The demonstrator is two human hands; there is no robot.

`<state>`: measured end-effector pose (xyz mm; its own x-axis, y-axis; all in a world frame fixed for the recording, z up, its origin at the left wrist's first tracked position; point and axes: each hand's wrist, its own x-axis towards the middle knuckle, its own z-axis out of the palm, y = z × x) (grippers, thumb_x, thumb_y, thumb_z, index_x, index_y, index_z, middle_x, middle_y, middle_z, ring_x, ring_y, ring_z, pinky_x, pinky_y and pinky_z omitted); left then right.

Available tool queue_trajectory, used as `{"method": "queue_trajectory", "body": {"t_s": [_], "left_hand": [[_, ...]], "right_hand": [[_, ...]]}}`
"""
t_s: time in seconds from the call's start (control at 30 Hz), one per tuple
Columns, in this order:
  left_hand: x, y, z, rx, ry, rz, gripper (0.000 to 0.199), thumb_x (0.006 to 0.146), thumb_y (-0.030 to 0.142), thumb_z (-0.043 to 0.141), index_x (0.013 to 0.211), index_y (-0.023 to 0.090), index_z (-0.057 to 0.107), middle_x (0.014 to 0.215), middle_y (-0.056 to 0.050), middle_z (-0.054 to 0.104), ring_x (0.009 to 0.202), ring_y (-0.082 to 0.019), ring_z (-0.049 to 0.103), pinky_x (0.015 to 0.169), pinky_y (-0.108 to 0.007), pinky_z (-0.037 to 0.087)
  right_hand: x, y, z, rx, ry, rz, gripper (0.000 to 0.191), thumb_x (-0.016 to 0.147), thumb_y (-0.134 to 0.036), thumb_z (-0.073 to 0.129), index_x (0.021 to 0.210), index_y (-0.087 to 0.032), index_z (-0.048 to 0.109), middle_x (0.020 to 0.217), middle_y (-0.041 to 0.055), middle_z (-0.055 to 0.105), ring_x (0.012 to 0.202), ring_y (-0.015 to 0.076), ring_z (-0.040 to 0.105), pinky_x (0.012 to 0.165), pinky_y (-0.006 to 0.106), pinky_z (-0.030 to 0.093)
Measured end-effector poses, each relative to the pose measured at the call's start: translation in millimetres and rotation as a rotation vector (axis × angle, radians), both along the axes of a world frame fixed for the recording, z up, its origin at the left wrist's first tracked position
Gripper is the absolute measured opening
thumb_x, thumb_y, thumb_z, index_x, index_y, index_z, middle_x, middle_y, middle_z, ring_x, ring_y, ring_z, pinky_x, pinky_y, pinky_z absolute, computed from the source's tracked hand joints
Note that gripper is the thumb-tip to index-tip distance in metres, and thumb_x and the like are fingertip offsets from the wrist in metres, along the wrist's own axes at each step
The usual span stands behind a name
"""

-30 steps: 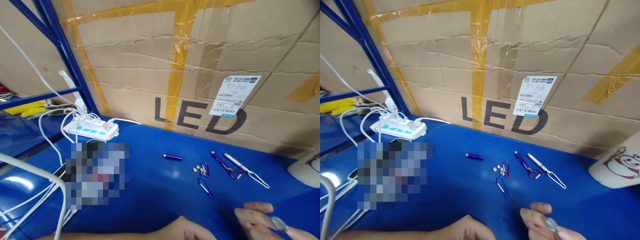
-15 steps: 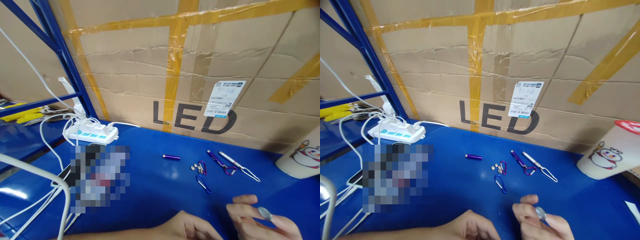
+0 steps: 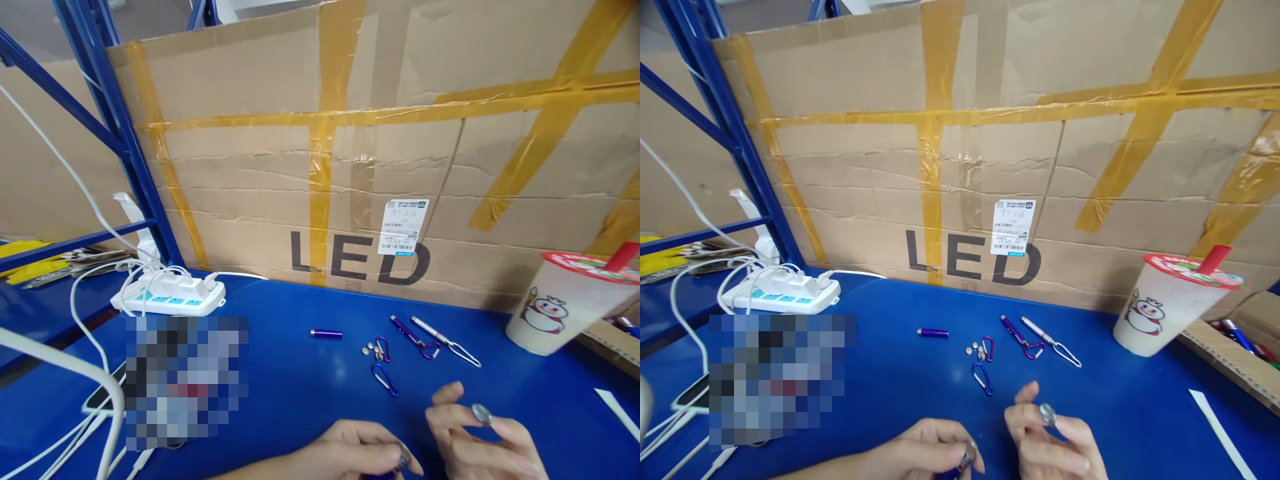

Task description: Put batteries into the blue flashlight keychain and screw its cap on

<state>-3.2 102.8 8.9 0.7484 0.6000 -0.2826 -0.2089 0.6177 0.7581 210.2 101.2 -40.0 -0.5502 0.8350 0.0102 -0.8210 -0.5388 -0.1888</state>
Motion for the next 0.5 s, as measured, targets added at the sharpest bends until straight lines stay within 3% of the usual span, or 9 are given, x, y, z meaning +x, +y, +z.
{"method": "queue_trajectory", "body": {"t_s": [0.17, 0.33, 0.5], "left_hand": [[1, -1, 5.2, -0.089, -0.096, -0.009, 0.028, 0.071, 0.036, 0.062, 0.085, 0.012, 0.059, 0.060, 0.001, 0.051, 0.051, -0.010, 0.053, 0.051, -0.023, 0.030], [4, 2, 5.9, -0.120, -0.141, -0.017, 0.026, 0.073, 0.035, 0.060, 0.086, 0.013, 0.055, 0.060, 0.003, 0.050, 0.047, -0.009, 0.052, 0.048, -0.023, 0.027], [8, 8, 6.8, -0.168, -0.094, -0.043, 0.026, 0.074, 0.035, 0.060, 0.087, 0.013, 0.055, 0.058, 0.003, 0.051, 0.049, -0.009, 0.052, 0.053, -0.023, 0.029]], "right_hand": [[-2, 5, 11.7, 0.012, 0.062, 0.071, 0.029, 0.074, -0.034, 0.051, 0.097, -0.019, 0.059, 0.072, -0.0080, 0.055, 0.037, -0.0061, 0.042, 0.024, -0.005, 0.011], [1, 9, 16.2, -0.001, -0.030, -0.022, 0.024, 0.075, -0.025, 0.053, 0.097, -0.019, 0.060, 0.071, -0.0092, 0.054, 0.031, -0.0092, 0.034, 0.027, -0.005, 0.008], [2, 14, 14.1, 0.074, -0.180, -0.123, 0.025, 0.076, -0.029, 0.055, 0.098, -0.019, 0.061, 0.073, -0.0084, 0.054, 0.029, -0.0103, 0.021, 0.028, -0.003, 0.004]]}}
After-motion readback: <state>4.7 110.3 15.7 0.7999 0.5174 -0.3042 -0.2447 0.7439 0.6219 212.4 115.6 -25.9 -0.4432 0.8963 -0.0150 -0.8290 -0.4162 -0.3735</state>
